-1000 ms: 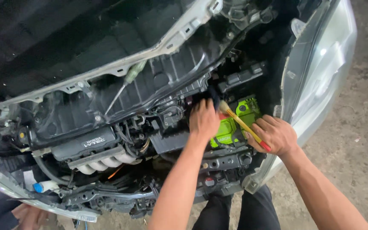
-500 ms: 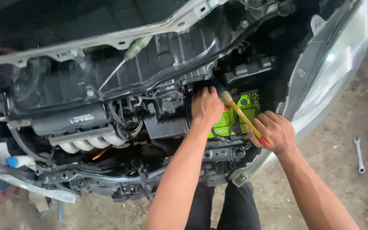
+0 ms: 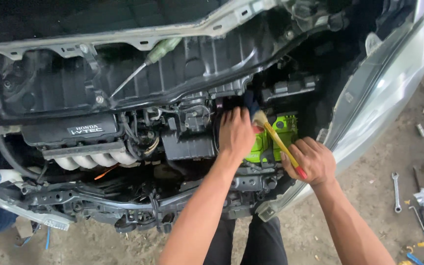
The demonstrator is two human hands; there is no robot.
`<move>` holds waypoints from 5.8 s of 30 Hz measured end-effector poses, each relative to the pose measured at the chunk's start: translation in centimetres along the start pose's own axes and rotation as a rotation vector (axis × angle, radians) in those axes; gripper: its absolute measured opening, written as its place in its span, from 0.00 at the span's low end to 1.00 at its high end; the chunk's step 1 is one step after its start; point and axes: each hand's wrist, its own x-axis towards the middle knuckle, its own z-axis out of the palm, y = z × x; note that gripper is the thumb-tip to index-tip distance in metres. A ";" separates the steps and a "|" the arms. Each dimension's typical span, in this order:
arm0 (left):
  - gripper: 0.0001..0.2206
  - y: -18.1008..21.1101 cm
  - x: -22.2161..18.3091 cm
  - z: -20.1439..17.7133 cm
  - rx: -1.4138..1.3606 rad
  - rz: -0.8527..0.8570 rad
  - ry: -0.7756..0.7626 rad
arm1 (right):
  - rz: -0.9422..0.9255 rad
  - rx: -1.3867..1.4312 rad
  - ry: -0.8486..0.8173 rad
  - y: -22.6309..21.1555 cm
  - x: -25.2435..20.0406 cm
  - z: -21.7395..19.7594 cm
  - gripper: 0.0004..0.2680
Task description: The person cleans the engine bay of a car with the hood open. They use a brush to scrub various components, including the headlight area and the battery, while wiping away debris with a cloth.
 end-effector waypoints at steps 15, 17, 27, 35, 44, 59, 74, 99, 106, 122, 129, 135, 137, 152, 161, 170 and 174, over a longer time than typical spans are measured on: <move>0.17 -1.0 -5.4 -3.8 0.014 0.215 0.143 | -0.024 0.027 0.009 0.2 0.1 0.2 0.13; 0.16 -1.0 -7.2 -2.8 0.009 0.207 0.124 | -0.019 0.034 -0.001 -0.3 -0.1 -0.4 0.13; 0.27 1.0 -5.2 -3.7 -0.001 0.054 0.003 | -0.004 -0.011 -0.014 -0.2 -0.3 0.2 0.12; 0.24 3.3 -3.6 -2.8 0.014 -0.066 -0.087 | 0.011 -0.005 -0.022 0.1 -0.2 0.3 0.12; 0.29 1.0 -10.7 -3.1 -0.049 0.105 -0.163 | 0.008 0.029 -0.002 0.8 -1.0 1.0 0.09; 0.26 1.3 -12.3 -5.7 -0.196 -0.040 -0.292 | 1.053 0.800 0.477 -13.3 19.5 -0.1 0.13; 0.25 -0.5 -12.7 -2.8 -0.145 -0.065 -0.390 | 1.531 1.436 0.802 -16.3 19.7 7.3 0.09; 0.25 -3.2 -15.3 6.4 -0.137 0.129 -0.249 | 1.631 1.435 1.016 -16.5 19.3 5.3 0.13; 0.28 -0.3 -12.5 -3.5 -0.211 0.076 -0.199 | 1.291 1.301 0.414 -13.6 17.1 0.9 0.17; 0.21 1.2 -11.0 -6.4 -0.167 -0.008 -0.379 | 1.555 1.365 0.886 -11.2 13.4 7.4 0.10; 0.24 0.9 -10.2 -6.3 -0.164 -0.044 -0.495 | 1.504 1.378 0.984 -14.9 17.5 7.7 0.07; 0.22 0.5 -11.4 -4.5 -0.089 0.029 -0.512 | 1.289 1.067 0.648 -16.3 19.3 5.8 0.05; 0.21 0.2 -11.0 -5.0 -0.140 0.024 -0.449 | 1.283 1.134 0.662 -13.4 17.8 6.2 0.07; 0.18 3.3 -3.7 -9.1 -0.993 -1.108 0.001 | 0.160 0.301 -0.143 -1.1 4.9 -4.4 0.14; 0.14 2.7 9.2 -0.1 -1.753 -1.660 0.750 | -0.027 -0.077 -0.139 -0.8 2.3 -2.2 0.16; 0.21 7.5 10.4 -3.6 -1.570 -1.538 0.656 | -0.062 -0.094 -0.133 -0.8 2.9 -2.4 0.14; 0.28 8.7 5.9 -7.8 -1.242 -1.279 0.321 | -0.081 -0.138 -0.113 -1.1 4.0 -2.6 0.14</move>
